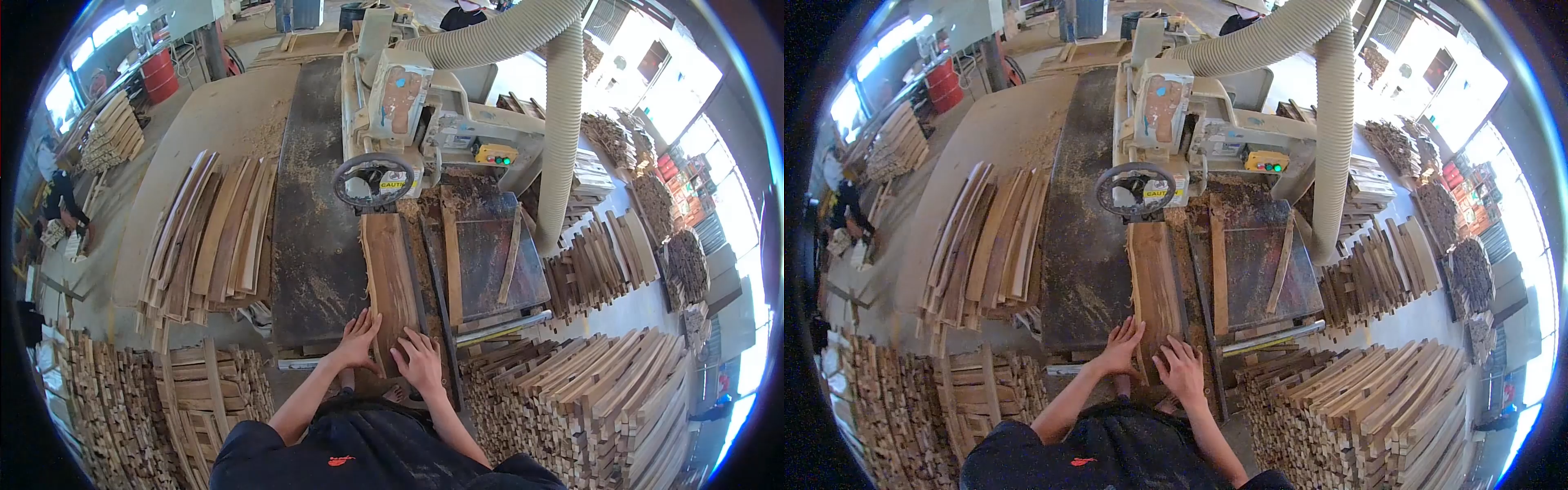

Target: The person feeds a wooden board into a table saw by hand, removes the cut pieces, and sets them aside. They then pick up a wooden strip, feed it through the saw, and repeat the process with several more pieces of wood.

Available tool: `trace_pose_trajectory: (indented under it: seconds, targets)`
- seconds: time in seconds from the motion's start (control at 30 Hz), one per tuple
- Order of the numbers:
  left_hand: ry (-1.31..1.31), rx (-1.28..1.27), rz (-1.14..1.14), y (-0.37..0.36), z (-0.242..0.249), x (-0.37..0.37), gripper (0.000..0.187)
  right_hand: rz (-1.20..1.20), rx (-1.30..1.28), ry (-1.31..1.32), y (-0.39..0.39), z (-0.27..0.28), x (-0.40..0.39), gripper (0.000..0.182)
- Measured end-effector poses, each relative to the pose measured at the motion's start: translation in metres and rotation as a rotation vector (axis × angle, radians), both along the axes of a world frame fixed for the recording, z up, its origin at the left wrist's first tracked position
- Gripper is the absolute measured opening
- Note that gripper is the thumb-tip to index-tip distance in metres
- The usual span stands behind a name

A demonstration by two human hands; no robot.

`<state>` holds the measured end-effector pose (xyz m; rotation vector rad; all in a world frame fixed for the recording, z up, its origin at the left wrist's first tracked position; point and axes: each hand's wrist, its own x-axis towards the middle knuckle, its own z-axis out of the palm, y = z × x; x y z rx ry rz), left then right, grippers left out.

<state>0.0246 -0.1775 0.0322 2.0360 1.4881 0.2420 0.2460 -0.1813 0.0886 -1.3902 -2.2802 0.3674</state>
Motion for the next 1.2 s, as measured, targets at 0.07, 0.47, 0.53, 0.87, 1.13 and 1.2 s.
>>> trace_pose_trajectory:
  seconds: [0.07, 0.47, 0.53, 0.87, 1.13, 1.2]
  targets:
    - [-0.003, -0.004, -0.004, 0.0, -0.002, 0.001, 0.158, -0.006, 0.006, -0.002, -0.002, -0.002, 0.001, 0.035]
    - [-0.044, -0.046, 0.04, -0.002, 0.01, 0.003, 0.16, 0.025, 0.012, -0.119, -0.001, -0.012, -0.003, 0.033]
    - [-0.062, -0.03, 0.008, -0.003, 0.006, 0.001, 0.162, 0.048, -0.006, -0.131, -0.001, -0.012, -0.005, 0.035]
    - [0.019, -0.046, -0.01, -0.001, 0.008, 0.005, 0.16, 0.067, -0.018, -0.227, -0.001, -0.001, -0.003, 0.046]
    - [0.02, -0.039, -0.007, -0.002, 0.01, 0.003, 0.157, 0.047, -0.007, -0.218, 0.0, -0.009, -0.001, 0.046]
    - [0.006, -0.023, -0.047, -0.003, 0.008, 0.004, 0.155, 0.048, -0.017, -0.185, 0.0, -0.008, -0.002, 0.044]
